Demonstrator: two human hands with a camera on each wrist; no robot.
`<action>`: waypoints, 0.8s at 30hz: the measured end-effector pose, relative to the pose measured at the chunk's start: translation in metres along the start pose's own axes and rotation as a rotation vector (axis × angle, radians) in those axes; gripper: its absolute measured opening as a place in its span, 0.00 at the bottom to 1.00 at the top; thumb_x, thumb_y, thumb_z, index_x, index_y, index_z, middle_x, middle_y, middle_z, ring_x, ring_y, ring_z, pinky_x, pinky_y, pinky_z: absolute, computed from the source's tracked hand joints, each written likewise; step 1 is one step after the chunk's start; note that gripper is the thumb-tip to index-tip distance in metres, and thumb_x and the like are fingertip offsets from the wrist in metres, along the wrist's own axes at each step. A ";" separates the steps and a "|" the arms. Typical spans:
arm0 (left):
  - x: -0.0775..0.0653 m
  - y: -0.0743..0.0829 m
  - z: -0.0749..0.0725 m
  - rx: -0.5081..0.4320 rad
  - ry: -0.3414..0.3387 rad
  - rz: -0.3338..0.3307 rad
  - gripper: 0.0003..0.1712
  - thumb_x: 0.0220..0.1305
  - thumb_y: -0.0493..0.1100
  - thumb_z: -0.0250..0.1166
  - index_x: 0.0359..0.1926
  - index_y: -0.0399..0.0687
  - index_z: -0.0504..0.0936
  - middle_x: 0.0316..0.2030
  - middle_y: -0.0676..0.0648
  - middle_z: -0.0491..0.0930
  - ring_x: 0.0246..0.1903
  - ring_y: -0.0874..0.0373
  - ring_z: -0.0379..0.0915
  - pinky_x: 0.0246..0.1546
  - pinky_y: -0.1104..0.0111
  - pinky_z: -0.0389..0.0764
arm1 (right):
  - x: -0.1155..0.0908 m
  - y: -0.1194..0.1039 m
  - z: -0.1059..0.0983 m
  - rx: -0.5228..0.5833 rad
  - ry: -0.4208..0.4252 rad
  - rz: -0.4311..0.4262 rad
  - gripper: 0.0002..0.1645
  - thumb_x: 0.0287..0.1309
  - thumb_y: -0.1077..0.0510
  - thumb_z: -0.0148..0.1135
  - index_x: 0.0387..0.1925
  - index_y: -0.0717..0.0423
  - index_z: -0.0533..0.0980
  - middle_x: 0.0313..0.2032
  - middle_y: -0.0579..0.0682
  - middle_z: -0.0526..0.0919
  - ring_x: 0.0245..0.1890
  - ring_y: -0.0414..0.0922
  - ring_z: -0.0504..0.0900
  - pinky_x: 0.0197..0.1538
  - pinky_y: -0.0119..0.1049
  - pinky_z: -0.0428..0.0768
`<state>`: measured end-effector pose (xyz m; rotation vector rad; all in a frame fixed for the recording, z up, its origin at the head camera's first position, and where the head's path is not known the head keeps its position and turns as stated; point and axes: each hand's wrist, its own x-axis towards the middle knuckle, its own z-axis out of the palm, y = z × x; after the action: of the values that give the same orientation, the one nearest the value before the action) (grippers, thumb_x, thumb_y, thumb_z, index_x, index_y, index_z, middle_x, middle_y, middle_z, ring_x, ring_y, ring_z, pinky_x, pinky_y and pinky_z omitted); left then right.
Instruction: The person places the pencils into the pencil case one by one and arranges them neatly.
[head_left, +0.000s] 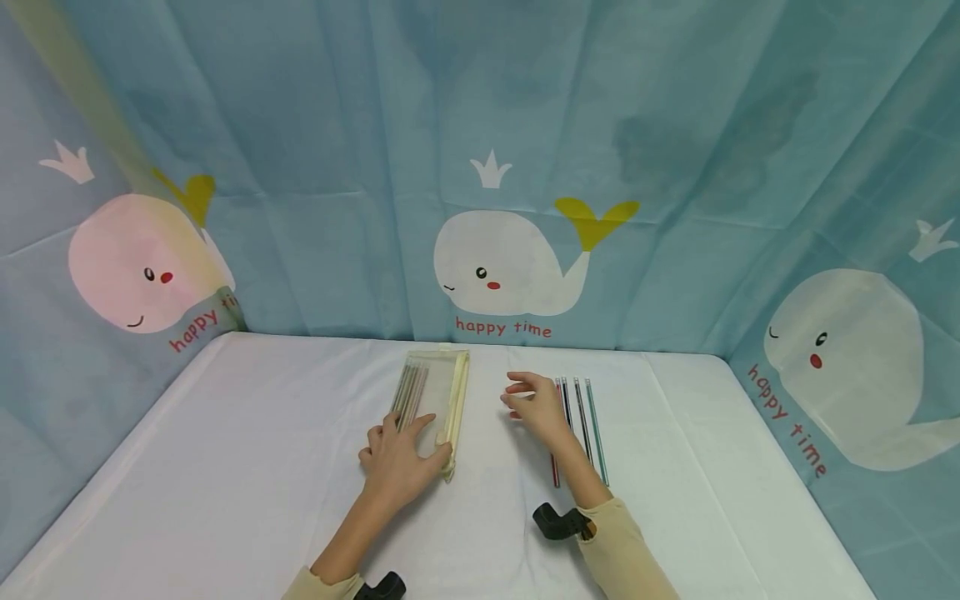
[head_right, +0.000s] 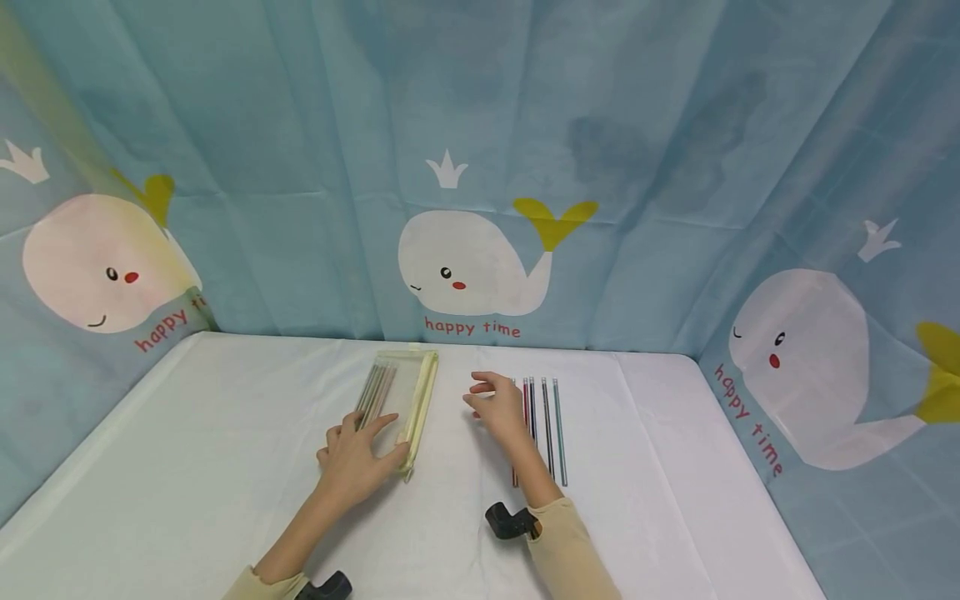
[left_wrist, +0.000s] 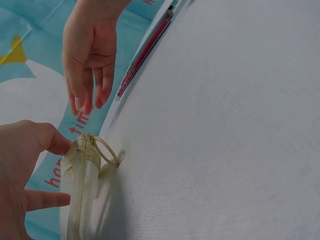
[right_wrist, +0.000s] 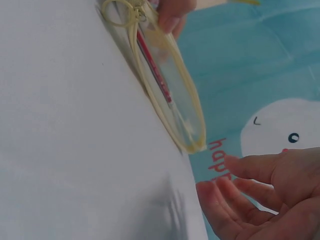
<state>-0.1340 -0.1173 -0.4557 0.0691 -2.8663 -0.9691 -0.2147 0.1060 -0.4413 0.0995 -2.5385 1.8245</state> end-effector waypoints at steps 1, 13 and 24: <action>0.000 0.000 0.000 -0.002 0.000 0.000 0.35 0.62 0.60 0.66 0.66 0.49 0.83 0.72 0.23 0.62 0.66 0.20 0.58 0.51 0.30 0.62 | 0.000 0.000 -0.001 -0.008 0.002 0.000 0.25 0.62 0.71 0.69 0.61 0.71 0.79 0.44 0.65 0.87 0.39 0.61 0.90 0.38 0.43 0.89; 0.001 0.000 0.002 -0.007 -0.005 -0.003 0.34 0.62 0.60 0.65 0.66 0.50 0.83 0.72 0.23 0.61 0.65 0.22 0.58 0.50 0.31 0.62 | -0.004 0.001 -0.014 -0.098 0.034 -0.009 0.26 0.63 0.69 0.70 0.63 0.69 0.79 0.47 0.64 0.88 0.40 0.59 0.90 0.39 0.42 0.89; 0.001 0.000 0.000 -0.009 -0.007 -0.001 0.34 0.62 0.59 0.65 0.66 0.48 0.83 0.72 0.22 0.61 0.65 0.21 0.58 0.50 0.31 0.62 | -0.005 -0.002 -0.026 -0.135 0.067 -0.013 0.26 0.64 0.67 0.70 0.63 0.68 0.79 0.47 0.64 0.88 0.40 0.56 0.90 0.40 0.42 0.89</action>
<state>-0.1348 -0.1173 -0.4554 0.0664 -2.8685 -0.9850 -0.2100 0.1303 -0.4318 0.0523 -2.5988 1.6167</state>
